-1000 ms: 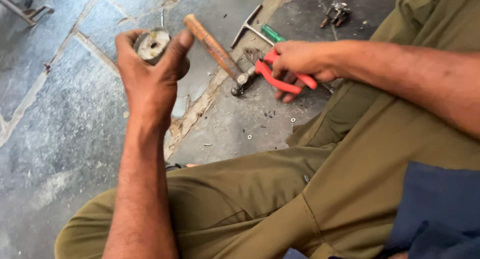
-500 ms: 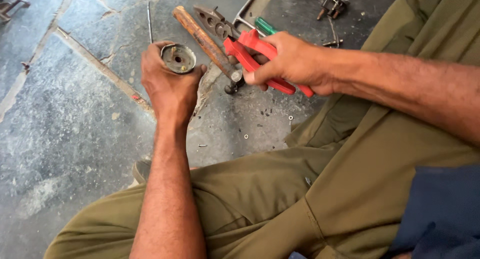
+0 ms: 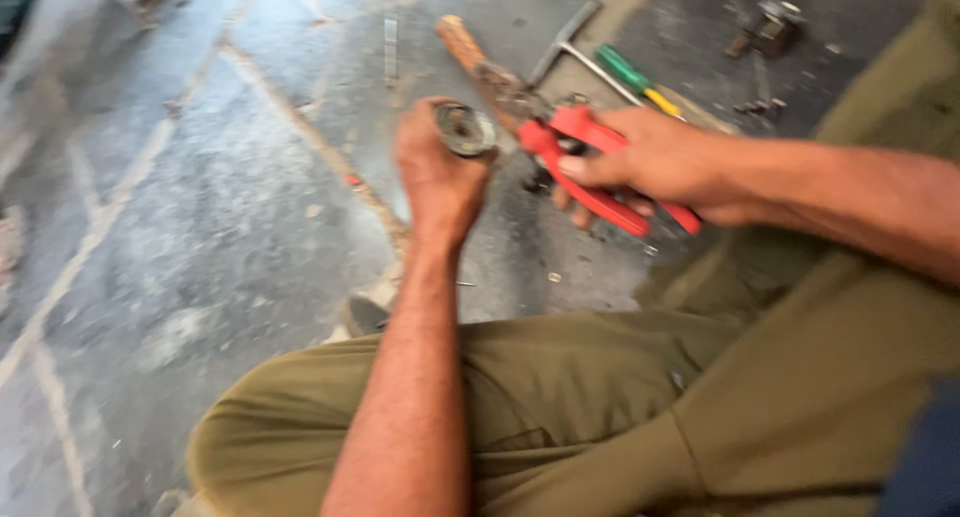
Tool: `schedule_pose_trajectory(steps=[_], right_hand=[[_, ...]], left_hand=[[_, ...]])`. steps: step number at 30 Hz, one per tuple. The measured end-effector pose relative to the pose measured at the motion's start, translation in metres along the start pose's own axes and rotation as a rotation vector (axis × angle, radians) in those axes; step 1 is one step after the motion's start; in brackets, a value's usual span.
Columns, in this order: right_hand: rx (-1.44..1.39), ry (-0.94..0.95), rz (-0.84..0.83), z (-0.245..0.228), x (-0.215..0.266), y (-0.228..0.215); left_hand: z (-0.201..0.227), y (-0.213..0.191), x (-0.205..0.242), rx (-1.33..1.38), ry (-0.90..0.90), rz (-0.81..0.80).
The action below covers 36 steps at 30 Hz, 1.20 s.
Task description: The person sits on the floor and uses a hammer and punch to tap a cylindrical metal part, then uses pliers to grip and adjust the part. The person repeatedly switches between hammering and gripping actions while inspecting the part.
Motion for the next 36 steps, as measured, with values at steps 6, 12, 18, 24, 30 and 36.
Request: schedule_pose_trajectory(steps=[6,12,18,24,30,36], right_hand=[[-0.021,-0.113,0.159,-0.007,-0.004,-0.001],[-0.132,-0.093,0.244,-0.002,-0.005,-0.009],[-0.070,-0.192,0.253,-0.009,0.001,-0.003],[-0.150,-0.170,0.260,-0.006,-0.001,-0.010],[-0.271,-0.209,0.281,-0.009,-0.005,-0.026],[-0.150,-0.174,0.356,0.006,-0.010,-0.020]], left_hand=[[0.026,0.001,0.016,0.041,0.046,-0.034],[0.053,0.020,0.036,0.102,0.126,-0.187],[0.074,0.014,0.041,0.137,0.194,-0.278],[0.074,0.012,0.036,0.148,0.076,-0.285],[0.040,0.045,0.048,0.939,-0.914,-0.445],[0.032,0.076,0.067,1.316,-1.239,-0.414]])
Point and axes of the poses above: each hand's wrist, its own x-axis away from the middle knuckle, its own y-axis out of the palm, z = x × y, the point moved 5 cm from there along -x, towards the middle knuckle, and after that the axes turned 9 degrees about z, right-handed, at the moved point
